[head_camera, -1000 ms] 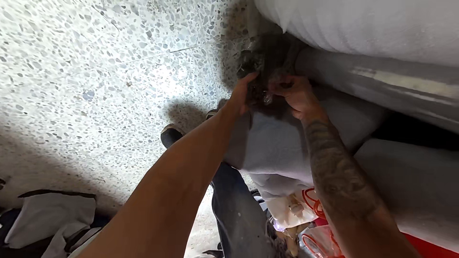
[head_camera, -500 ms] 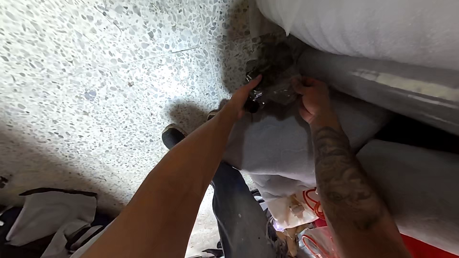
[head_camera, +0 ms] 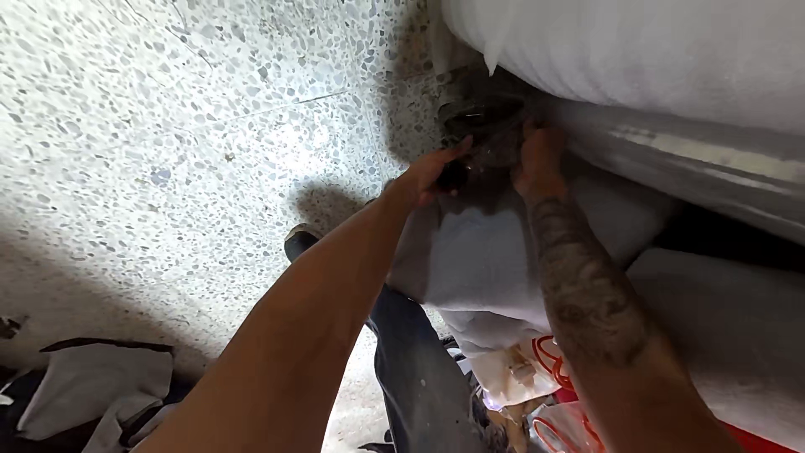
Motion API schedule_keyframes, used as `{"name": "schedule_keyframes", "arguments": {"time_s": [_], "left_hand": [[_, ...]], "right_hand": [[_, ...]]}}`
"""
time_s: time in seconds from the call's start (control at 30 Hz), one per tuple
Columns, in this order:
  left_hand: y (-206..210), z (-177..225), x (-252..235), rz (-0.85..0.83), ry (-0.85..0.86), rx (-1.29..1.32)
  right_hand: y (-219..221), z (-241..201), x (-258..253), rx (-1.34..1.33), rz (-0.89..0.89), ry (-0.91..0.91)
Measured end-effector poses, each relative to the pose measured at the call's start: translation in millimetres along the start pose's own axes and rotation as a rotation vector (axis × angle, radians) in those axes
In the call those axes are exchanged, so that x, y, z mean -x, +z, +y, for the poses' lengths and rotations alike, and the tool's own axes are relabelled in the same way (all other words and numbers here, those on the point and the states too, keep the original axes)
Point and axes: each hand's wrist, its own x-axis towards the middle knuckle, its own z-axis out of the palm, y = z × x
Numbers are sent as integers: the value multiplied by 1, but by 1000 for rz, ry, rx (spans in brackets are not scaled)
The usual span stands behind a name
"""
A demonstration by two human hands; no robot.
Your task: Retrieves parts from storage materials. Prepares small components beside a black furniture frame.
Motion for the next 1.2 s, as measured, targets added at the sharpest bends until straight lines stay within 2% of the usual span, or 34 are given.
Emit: {"name": "schedule_keyframes", "arguments": {"time_s": [0.27, 0.37, 0.43, 0.5, 0.53, 0.67, 0.73, 0.8, 0.87, 0.93, 1.1, 1.2], "left_hand": [[-6, 3, 20, -262, -117, -337], [-20, -3, 21, -176, -172, -475], [-29, -11, 22, -27, -124, -476], [-34, -19, 19, 190, -8, -508], [-33, -21, 18, 235, 32, -551], [-7, -25, 18, 221, 76, -803], [6, -30, 13, 245, 87, -807], [13, -32, 9, 290, 102, -809], [15, -33, 7, 294, 104, -831], [13, -33, 9, 280, 111, -818], [-4, -34, 30, 176, 130, -658], [-10, -33, 41, 147, 159, -666]], "right_hand": [[9, 14, 13, -43, 153, 59], [6, 14, 21, 130, 279, 30], [0, 8, 45, 326, 302, 2], [-6, 7, 80, 479, 256, -37], [-5, 10, 97, 513, 208, -8], [11, 46, 122, 435, -115, 258], [18, 53, 123, 416, -48, 209], [21, 43, 125, 477, 83, 115], [22, 34, 123, 527, 121, 55], [23, 36, 117, 496, 80, 45], [24, 54, 95, 184, -157, 211], [24, 53, 94, 193, -98, 100]]}}
